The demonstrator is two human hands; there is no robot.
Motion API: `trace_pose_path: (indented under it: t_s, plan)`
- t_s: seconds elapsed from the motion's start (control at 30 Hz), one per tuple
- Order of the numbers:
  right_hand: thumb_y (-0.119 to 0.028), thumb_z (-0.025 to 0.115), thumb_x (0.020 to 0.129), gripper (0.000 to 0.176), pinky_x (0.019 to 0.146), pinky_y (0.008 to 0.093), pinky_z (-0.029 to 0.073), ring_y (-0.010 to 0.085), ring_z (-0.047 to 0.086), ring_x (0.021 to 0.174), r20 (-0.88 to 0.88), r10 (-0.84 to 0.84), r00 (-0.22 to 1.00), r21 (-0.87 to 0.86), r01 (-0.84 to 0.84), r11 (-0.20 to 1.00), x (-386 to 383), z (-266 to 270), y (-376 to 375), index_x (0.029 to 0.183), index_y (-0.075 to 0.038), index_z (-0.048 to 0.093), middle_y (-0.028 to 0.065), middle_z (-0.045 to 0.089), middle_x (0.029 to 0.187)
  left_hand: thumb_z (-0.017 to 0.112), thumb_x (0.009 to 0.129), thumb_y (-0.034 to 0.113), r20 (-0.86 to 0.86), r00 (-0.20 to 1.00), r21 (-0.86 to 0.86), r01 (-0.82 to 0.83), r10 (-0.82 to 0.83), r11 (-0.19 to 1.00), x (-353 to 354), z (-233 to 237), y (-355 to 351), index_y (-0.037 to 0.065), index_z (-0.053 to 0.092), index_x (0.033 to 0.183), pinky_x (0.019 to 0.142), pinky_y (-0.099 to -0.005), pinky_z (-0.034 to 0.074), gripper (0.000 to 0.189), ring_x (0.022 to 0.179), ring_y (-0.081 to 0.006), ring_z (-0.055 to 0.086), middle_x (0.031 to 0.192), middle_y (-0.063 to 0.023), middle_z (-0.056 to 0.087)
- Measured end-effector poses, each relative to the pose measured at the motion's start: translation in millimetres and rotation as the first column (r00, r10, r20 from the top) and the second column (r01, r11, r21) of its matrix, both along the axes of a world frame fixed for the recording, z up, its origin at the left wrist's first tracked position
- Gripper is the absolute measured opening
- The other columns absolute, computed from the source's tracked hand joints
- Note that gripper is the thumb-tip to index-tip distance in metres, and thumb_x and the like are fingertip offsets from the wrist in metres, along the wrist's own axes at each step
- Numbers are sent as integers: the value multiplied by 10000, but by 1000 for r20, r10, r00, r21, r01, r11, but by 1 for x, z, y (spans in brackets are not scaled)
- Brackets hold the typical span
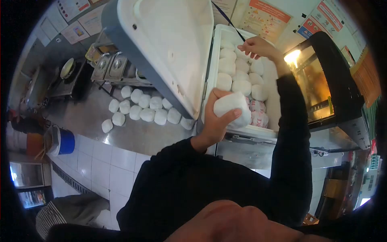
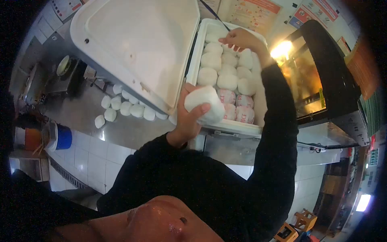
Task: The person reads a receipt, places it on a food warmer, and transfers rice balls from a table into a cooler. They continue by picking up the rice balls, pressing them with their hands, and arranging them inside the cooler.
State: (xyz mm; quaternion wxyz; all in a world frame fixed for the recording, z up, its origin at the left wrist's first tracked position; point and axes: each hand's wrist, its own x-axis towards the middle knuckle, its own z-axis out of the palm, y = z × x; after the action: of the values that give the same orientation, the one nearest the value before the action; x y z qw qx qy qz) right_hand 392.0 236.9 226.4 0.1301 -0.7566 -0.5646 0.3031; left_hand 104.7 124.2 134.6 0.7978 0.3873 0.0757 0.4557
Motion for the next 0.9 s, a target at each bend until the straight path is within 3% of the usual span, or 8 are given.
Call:
trace_pose_path:
  t_s: [0.1, 0.27, 0.37, 0.5, 0.6, 0.73, 0.87, 0.9]
  plan:
    - [-340, 754, 761, 568, 737, 273, 516, 138, 595, 955, -487, 477, 731, 84, -505, 859, -59, 49, -83, 1218, -61, 564, 59, 631, 1044, 747, 770, 140, 67, 918, 339, -389, 390, 857, 20, 7, 6, 46, 439, 1055, 819, -286, 428, 430, 937, -141, 480, 1038, -79, 460]
    - [-102, 781, 734, 617, 784, 340, 542, 166, 620, 949, -549, 443, 709, 509, -137, 850, -102, 13, -132, 1266, 21, 495, 73, 635, 1061, 682, 807, 491, 229, 620, 636, -679, 750, 367, 48, 30, 41, -17, 376, 1212, 920, -373, 335, 718, 1048, -241, 387, 1131, -142, 362]
    - [-206, 760, 770, 547, 686, 300, 535, 143, 633, 821, -528, 355, 771, 566, 8, 824, -48, 1, -105, 1219, 11, 535, 56, 652, 972, 658, 807, 535, 289, 811, 562, -574, 509, 596, 27, 41, 27, -21, 391, 1239, 935, -383, 328, 753, 1058, -267, 381, 1195, -168, 343]
    - [-372, 764, 738, 568, 591, 241, 456, 106, 554, 674, 159, -72, 985, 360, 10, 933, 43, -43, -46, 1156, -23, 605, 18, 623, 831, 708, 809, 412, 35, 990, 905, -90, 138, 417, -52, 19, 6, 12, 559, 1138, 836, -360, 429, 539, 923, -262, 546, 1060, -129, 558]
    - [-324, 754, 757, 577, 486, 237, 383, 80, 480, 598, -59, -58, 997, -24, 57, 998, 56, -71, -15, 1214, -39, 549, -7, 587, 807, 701, 839, 289, -113, 994, 817, 100, -12, 568, -96, -10, -13, 28, 610, 1078, 768, -326, 468, 365, 851, -222, 589, 994, -104, 595]
    - [-244, 768, 771, 518, 485, 250, 445, 94, 525, 560, -114, -186, 976, -34, 183, 982, 90, -126, 31, 1184, -50, 523, 19, 611, 772, 674, 855, 191, -216, 947, 569, -74, 236, 819, -165, -83, -12, 6, 595, 1056, 761, -301, 464, 284, 823, -187, 570, 965, -105, 592]
    - [-170, 724, 806, 398, 491, 281, 507, 146, 609, 571, -348, -37, 937, 188, 108, 976, 116, -146, 33, 1152, -77, 551, 70, 641, 744, 619, 899, 181, -388, 626, 418, -535, 677, 734, -254, -142, -15, 14, 561, 1040, 717, -282, 460, 227, 786, -154, 551, 920, -76, 569]
    - [-186, 700, 830, 290, 511, 277, 508, 147, 616, 630, -66, -72, 995, 225, 85, 971, 94, -140, 29, 1084, -86, 605, 52, 650, 775, 603, 912, 178, -403, 507, 342, -689, 762, 639, -277, -153, -12, 19, 548, 1042, 701, -280, 461, 213, 769, -144, 544, 899, -63, 559]
